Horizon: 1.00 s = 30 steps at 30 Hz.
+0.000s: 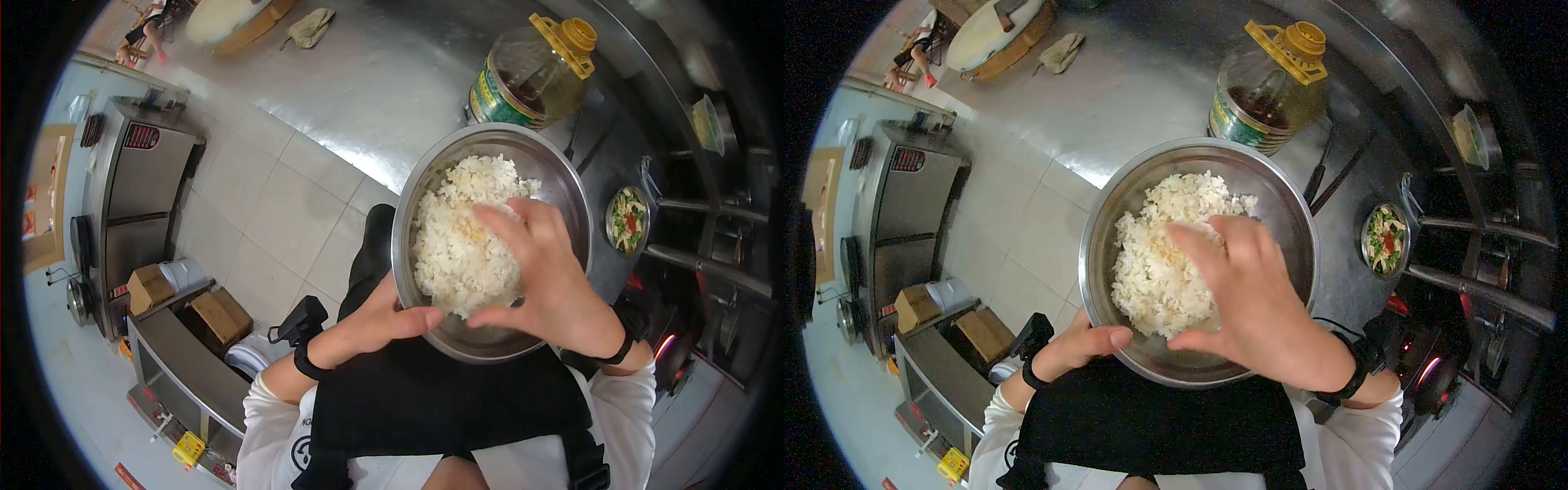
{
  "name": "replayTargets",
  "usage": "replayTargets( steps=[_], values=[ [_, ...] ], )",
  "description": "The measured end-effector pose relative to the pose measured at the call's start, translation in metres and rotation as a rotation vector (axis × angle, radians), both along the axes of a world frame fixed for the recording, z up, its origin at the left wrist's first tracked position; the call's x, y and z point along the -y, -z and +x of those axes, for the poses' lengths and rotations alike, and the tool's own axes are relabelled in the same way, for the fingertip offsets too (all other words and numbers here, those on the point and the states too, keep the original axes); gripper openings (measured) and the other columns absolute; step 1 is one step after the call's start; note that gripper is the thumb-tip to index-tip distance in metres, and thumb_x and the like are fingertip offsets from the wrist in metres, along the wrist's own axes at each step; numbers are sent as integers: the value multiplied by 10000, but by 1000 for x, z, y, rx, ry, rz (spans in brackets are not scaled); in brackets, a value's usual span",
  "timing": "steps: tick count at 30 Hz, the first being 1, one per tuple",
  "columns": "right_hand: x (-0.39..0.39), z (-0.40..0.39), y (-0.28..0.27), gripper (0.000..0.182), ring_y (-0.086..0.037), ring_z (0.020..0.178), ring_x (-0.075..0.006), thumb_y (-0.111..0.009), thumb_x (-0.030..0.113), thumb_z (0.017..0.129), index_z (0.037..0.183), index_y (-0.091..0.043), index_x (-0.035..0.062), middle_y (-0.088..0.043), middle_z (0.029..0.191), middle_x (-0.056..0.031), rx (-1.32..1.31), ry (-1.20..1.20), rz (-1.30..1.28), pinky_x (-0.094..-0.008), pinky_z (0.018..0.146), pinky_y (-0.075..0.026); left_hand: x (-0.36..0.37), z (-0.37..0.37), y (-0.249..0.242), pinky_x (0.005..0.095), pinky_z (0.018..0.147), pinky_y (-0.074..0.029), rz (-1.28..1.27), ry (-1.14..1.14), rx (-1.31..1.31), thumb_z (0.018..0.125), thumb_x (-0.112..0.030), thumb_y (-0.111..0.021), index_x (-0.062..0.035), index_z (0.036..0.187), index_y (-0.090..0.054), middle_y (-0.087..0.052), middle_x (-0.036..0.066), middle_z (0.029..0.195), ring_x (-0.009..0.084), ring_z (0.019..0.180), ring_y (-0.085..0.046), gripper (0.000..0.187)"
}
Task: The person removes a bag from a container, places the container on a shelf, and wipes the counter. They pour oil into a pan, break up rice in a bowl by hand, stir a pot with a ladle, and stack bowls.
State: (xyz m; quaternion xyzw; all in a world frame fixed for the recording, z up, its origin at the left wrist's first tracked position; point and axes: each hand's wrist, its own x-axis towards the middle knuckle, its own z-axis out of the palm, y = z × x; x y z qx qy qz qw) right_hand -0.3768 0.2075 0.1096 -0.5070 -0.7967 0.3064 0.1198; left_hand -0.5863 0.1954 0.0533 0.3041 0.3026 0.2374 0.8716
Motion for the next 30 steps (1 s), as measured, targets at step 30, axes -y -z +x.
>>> replayTargets(
  steps=[30],
  values=[
    [-6, -30, 26, 529, -420, 1030, -361, -691, 46, 561, 1051, -501, 104, -405, 1182, -119, -6, -264, 111, -424, 845, -399, 7, 0, 26, 322, 1015, -240, 76, 68, -47, 717, -161, -571, 7, 1361, -58, -253, 130, 1335, 190, 1243, -247, 840]
  ],
)
